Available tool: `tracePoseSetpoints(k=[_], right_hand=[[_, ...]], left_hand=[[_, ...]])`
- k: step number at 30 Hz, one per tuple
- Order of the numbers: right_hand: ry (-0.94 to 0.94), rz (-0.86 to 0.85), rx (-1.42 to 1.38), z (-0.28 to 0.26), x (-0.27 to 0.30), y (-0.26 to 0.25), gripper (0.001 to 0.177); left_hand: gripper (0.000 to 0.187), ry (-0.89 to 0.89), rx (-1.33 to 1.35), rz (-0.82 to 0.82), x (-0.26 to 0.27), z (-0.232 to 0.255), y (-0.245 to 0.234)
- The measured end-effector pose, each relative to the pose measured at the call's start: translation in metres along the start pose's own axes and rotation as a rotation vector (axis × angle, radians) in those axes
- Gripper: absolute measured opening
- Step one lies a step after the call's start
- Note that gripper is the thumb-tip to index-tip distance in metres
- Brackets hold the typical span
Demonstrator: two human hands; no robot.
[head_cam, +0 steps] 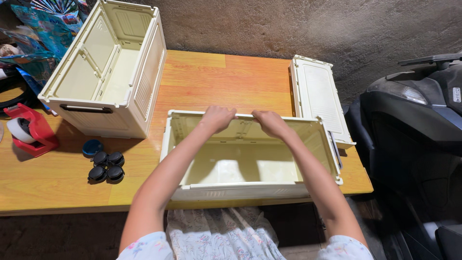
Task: The person assembles a beige plastic storage box on a wooden table. They unfold the side panels, align and snap the corner joints, insert a hinged lid into the top frame, and secure the lid by engaging the latches. The person then opens and closes the lid to verify the assembly.
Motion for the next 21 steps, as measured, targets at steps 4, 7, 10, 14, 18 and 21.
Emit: tracePoseSetpoints(k=[4,7,10,14,18,21], right_hand=[[-0.109,0.039,-0.017,-0.031,-0.021,0.011,0.010],[-0.183,0.060,-0.017,-0.056,-0.034,0.018,0.009],[-0.215,0.067,-0.010,-0.080,-0.045,0.023,0.011],[-0.216,0.083,-0.086,-0.090,-0.044,0.018,0.012],[-0.249,0.266,-0.123,-0.071,-0.035,-0.002,0.039],[-0.033,0.315,-0.096,-0.032,-0.026,-0.024,0.037]], left_hand=[[0.033,-0.072,-0.001,-0.028,0.038,-0.017,-0.011],[0.032,-0.110,-0.018,-0.035,0.065,-0.026,-0.022],[0.033,-0.165,-0.030,-0.122,0.083,-0.031,-0.034],[0.037,-0.222,-0.013,-0.221,0.080,-0.030,-0.047],[0.043,-0.157,-0.047,-0.167,0.037,-0.011,-0.039],[0.029,-0.038,-0.106,0.020,-0.012,0.014,-0.023]])
Point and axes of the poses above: each hand's wrist, its own x-axis away from the middle knuckle, its own y-axis out of the palm, z = x × y, the point moved 2 cm from there along -x, towards the middle knuckle, and after that the axes turned 11 degrees about y, right-handed, at the moved point
